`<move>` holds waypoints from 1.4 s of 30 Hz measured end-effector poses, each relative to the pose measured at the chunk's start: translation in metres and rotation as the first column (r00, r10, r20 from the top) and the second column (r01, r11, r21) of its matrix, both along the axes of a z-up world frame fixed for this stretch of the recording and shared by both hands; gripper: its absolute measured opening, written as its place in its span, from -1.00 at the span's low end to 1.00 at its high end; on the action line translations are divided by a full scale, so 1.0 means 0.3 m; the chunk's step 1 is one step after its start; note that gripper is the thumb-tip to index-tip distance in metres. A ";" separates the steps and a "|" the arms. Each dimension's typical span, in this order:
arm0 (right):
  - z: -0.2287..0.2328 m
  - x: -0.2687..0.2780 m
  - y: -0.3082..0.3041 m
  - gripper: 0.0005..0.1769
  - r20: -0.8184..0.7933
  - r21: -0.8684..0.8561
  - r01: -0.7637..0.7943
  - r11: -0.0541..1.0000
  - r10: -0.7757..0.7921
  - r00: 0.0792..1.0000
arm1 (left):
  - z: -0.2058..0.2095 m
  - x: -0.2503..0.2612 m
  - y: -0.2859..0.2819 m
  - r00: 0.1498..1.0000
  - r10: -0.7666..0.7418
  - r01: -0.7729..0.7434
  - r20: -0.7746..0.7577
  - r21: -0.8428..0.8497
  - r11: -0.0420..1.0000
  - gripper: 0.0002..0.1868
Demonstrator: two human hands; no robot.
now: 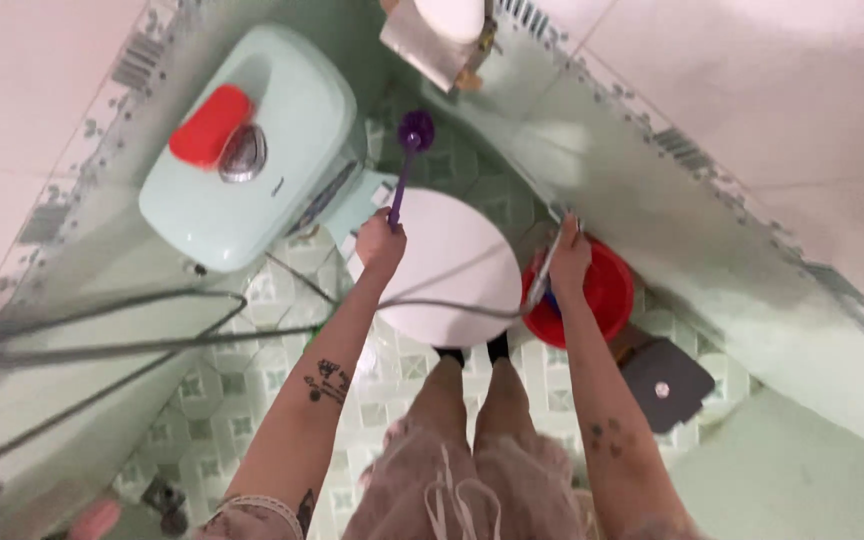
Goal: The person scrubs the toilet bowl with a purple toilet brush, then uses a handheld bidet sprayer to rinse the brush and the toilet surfaces. They wipe the toilet tank and seat with a red sponge while spraying water, then rinse the interior bowl again.
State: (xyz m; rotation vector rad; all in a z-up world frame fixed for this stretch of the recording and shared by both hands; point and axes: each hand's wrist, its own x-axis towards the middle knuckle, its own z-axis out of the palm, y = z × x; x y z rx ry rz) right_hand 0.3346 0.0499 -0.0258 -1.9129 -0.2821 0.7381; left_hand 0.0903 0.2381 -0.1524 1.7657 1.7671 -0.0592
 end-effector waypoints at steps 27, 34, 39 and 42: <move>-0.976 0.156 -0.245 -0.39 -0.383 -0.128 0.225 0.966 -0.258 0.887 | -1.028 0.521 0.995 0.470 -0.541 0.579 -0.697 -0.219 0.785 -0.59; -0.841 0.102 0.189 -0.25 -0.162 -0.155 -0.217 0.964 0.192 0.968 | -1.139 0.432 0.996 0.982 0.057 -0.135 0.182 0.453 0.881 -0.54; -0.793 0.013 0.602 -0.51 -0.250 -0.367 -0.402 0.839 0.328 0.911 | -1.149 0.453 1.030 0.862 0.297 -0.453 0.411 0.362 0.814 -0.95; -0.788 -0.069 0.778 -0.21 -0.043 -0.441 -0.505 0.742 0.544 0.838 | -1.200 0.475 1.078 0.824 0.286 -0.481 0.490 0.336 0.810 -0.73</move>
